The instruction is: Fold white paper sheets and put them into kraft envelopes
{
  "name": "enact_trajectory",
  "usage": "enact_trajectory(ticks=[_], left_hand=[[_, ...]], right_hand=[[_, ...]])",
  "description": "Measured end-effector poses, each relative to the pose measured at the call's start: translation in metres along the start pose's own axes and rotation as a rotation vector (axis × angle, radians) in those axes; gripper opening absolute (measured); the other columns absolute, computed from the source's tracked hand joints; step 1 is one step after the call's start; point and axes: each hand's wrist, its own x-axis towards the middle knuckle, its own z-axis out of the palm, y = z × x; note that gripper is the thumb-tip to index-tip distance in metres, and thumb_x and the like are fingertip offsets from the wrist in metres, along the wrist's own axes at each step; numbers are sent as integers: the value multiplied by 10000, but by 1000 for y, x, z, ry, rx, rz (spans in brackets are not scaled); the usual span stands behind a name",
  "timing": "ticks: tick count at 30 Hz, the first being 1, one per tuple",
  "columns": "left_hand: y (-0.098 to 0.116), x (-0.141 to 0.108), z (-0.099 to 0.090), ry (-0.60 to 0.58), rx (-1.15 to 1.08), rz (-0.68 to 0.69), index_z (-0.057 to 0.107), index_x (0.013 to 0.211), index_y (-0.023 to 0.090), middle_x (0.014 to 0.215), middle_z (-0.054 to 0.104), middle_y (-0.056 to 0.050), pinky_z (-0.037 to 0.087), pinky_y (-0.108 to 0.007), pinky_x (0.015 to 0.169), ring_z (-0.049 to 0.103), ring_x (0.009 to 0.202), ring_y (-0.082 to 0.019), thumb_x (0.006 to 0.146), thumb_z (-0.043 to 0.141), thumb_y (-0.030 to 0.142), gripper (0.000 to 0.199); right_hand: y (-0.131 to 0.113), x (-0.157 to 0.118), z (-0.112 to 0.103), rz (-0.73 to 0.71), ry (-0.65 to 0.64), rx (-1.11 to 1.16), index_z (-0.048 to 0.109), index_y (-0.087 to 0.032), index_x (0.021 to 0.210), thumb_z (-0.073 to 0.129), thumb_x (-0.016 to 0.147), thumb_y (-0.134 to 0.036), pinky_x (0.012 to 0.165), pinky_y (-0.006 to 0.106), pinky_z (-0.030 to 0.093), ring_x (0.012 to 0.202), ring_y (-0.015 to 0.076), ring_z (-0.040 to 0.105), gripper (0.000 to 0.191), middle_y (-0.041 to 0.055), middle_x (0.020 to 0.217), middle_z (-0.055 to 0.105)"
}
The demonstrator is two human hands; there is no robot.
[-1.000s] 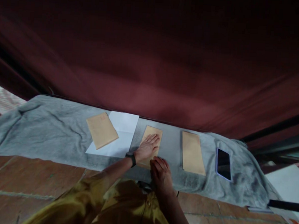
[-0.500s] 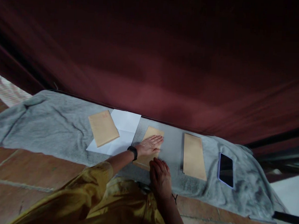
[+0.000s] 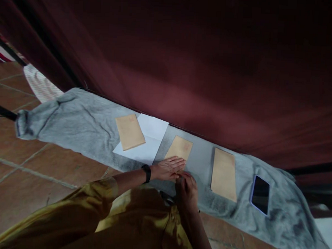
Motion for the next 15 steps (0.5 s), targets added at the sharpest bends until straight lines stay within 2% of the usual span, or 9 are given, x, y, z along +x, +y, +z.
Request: enact_trajectory(ticks=[3, 4, 11, 15], left_hand=[[14, -15, 1, 4, 16, 12, 309, 1580, 106, 1638, 360, -171, 107, -439, 1288, 243, 1558, -252, 1051, 397, 532, 686], [18, -19, 3, 9, 21, 12, 307, 1581, 107, 1633, 368, -175, 104, -445, 1288, 245, 1557, -255, 1049, 398, 539, 691], [30, -29, 18, 61, 34, -26, 520, 1439, 97, 1467, 573, -194, 185, -457, 1279, 423, 1464, -283, 1017, 515, 485, 573], [29, -29, 19, 63, 15, -31, 502, 1466, 95, 1510, 538, -179, 185, -446, 1283, 403, 1477, -277, 1022, 503, 482, 589]], right_hand=[[15, 5, 5, 97, 45, 41, 602, -222, 1333, 360, 1055, -263, 1059, 480, 533, 1226, 235, 625, 371, 117, 1312, 670], [19, 10, 7, 106, 25, 41, 588, -217, 1362, 348, 1060, -281, 1082, 487, 519, 1270, 235, 603, 391, 119, 1362, 649], [33, 56, 20, -57, -297, -251, 374, -165, 1575, 262, 1084, -355, 1222, 544, 316, 1508, 250, 358, 538, 144, 1624, 398], [44, 78, 25, -103, -384, -368, 242, -179, 1627, 236, 1083, -329, 1250, 522, 249, 1546, 223, 280, 564, 115, 1669, 305]])
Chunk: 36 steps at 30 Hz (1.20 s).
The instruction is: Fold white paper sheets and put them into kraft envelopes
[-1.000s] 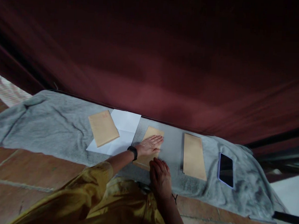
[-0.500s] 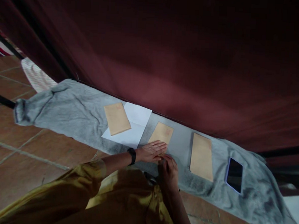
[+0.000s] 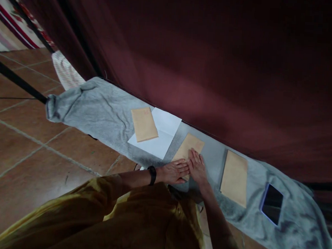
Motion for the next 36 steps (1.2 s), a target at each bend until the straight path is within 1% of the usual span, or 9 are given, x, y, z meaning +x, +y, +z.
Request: enact_trajectory(ticks=[5, 10, 12, 15, 19, 25, 29, 32, 36], left_hand=[[0, -1, -4, -5, -34, 0, 429, 1534, 124, 1590, 453, -136, 163, -417, 1282, 335, 1520, -237, 1041, 465, 472, 604], [3, -2, -10, -12, -46, 4, 427, 1538, 161, 1614, 421, -108, 155, -420, 1282, 298, 1538, -220, 1055, 448, 434, 555], [3, -3, -10, 1, -51, 5, 454, 1520, 174, 1614, 423, -101, 171, -411, 1280, 323, 1527, -215, 1061, 444, 404, 513], [1, -5, -9, 41, -69, -9, 531, 1456, 198, 1560, 505, -90, 246, -395, 1262, 425, 1469, -208, 1057, 468, 371, 440], [2, -9, -7, 86, -73, -40, 603, 1363, 177, 1458, 607, -108, 334, -398, 1232, 528, 1385, -223, 1031, 537, 356, 383], [4, -16, -7, 106, -58, -54, 632, 1305, 204, 1399, 646, -108, 393, -411, 1206, 573, 1341, -220, 1006, 529, 169, 318], [-2, -23, -13, 134, -68, -66, 639, 1274, 184, 1342, 674, -109, 456, -386, 1156, 584, 1323, -221, 985, 537, 125, 312], [-6, -27, -16, 137, -92, -97, 655, 1223, 185, 1290, 694, -93, 486, -367, 1123, 603, 1291, -208, 981, 530, 110, 282], [-8, -26, -13, 161, -148, -163, 656, 1195, 200, 1256, 698, -81, 503, -372, 1101, 626, 1234, -197, 984, 514, 119, 267]], right_hand=[[17, 23, 3, 21, -49, -6, 187, -204, 1642, 175, 1086, -384, 1272, 483, 209, 1562, 202, 240, 585, 72, 1687, 257], [19, 37, 4, 91, -88, -13, 219, -147, 1631, 121, 1085, -410, 1280, 476, 176, 1571, 202, 211, 613, 88, 1690, 244], [16, 38, 3, 101, -79, -23, 235, -130, 1625, 122, 1086, -400, 1281, 467, 167, 1570, 200, 212, 613, 96, 1688, 247], [13, 36, 2, 97, -48, -31, 250, -139, 1622, 157, 1087, -375, 1275, 462, 194, 1567, 194, 225, 593, 106, 1677, 276], [11, 26, 5, 60, -14, -7, 274, -164, 1618, 191, 1088, -364, 1263, 464, 238, 1554, 194, 266, 572, 103, 1654, 336], [-1, -2, 6, -12, 46, 44, 303, -196, 1609, 217, 1094, -353, 1252, 470, 287, 1523, 191, 341, 545, 101, 1630, 386], [-16, -25, -1, -24, 34, 89, 331, -200, 1597, 231, 1098, -358, 1241, 481, 317, 1502, 198, 384, 533, 100, 1616, 411], [-25, -41, -5, -14, 38, 140, 401, -207, 1565, 260, 1097, -354, 1223, 497, 351, 1471, 202, 436, 510, 94, 1583, 468], [-36, -55, -7, 28, 130, 206, 539, -217, 1475, 325, 1081, -327, 1197, 496, 397, 1387, 207, 539, 462, 98, 1475, 597]])
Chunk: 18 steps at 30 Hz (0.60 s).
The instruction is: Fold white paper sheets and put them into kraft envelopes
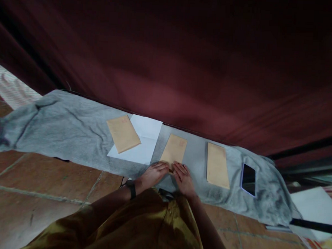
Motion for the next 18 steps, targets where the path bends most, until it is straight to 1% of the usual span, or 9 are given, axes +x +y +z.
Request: enact_trajectory(ticks=[3, 5, 6, 9, 10, 12, 15, 18], left_hand=[[0, 3, 5, 58, -35, -68, 653, 1174, 198, 1233, 693, -89, 516, -398, 1084, 627, 1208, -212, 990, 500, 147, 244], [1, 5, 8, 119, -55, -141, 640, 1189, 208, 1251, 674, -88, 517, -428, 1084, 614, 1219, -227, 993, 494, 175, 246], [1, 5, 10, 152, -55, -187, 624, 1222, 211, 1292, 652, -92, 510, -446, 1092, 597, 1246, -239, 992, 492, 191, 265], [3, 5, 16, 228, -17, -327, 532, 1365, 177, 1452, 536, -149, 476, -492, 1124, 510, 1358, -293, 988, 483, 222, 382], [4, 5, 18, 238, -4, -360, 496, 1404, 156, 1481, 505, -173, 466, -502, 1130, 486, 1381, -310, 988, 476, 226, 423], [7, 5, 22, 240, 9, -399, 447, 1449, 132, 1488, 491, -199, 453, -519, 1133, 475, 1387, -330, 987, 461, 226, 471], [10, 5, 23, 246, 16, -431, 426, 1466, 136, 1463, 509, -205, 454, -536, 1118, 502, 1348, -342, 991, 445, 232, 485], [13, 5, 21, 257, 20, -444, 444, 1447, 129, 1423, 532, -212, 473, -531, 1093, 536, 1289, -347, 1002, 436, 250, 461]], right_hand=[[-11, -7, 5, 64, 133, 17, 569, -214, 1447, 343, 1064, -268, 1177, 504, 430, 1331, 212, 587, 448, 104, 1411, 650], [-23, -13, 11, 93, 201, -5, 550, -200, 1462, 344, 1050, -218, 1178, 531, 426, 1355, 227, 565, 461, 114, 1424, 638], [-30, -16, 14, 86, 204, -21, 532, -191, 1477, 350, 1042, -201, 1186, 542, 416, 1380, 236, 541, 472, 118, 1445, 620], [-50, -24, 24, 6, 111, -66, 472, -161, 1524, 408, 1032, -228, 1209, 516, 402, 1430, 250, 489, 501, 135, 1503, 563], [-55, -26, 26, -2, 88, -87, 447, -145, 1540, 431, 1031, -257, 1213, 506, 399, 1442, 260, 475, 522, 147, 1522, 539], [-61, -28, 29, 11, 65, -134, 398, -120, 1566, 453, 1031, -306, 1219, 504, 391, 1464, 280, 444, 569, 165, 1560, 486], [-60, -28, 26, 26, 46, -184, 357, -107, 1584, 444, 1037, -340, 1218, 518, 389, 1481, 300, 416, 601, 171, 1592, 431], [-52, -26, 18, 19, 19, -211, 367, -78, 1575, 440, 1039, -363, 1202, 529, 411, 1472, 317, 427, 612, 186, 1588, 428]])
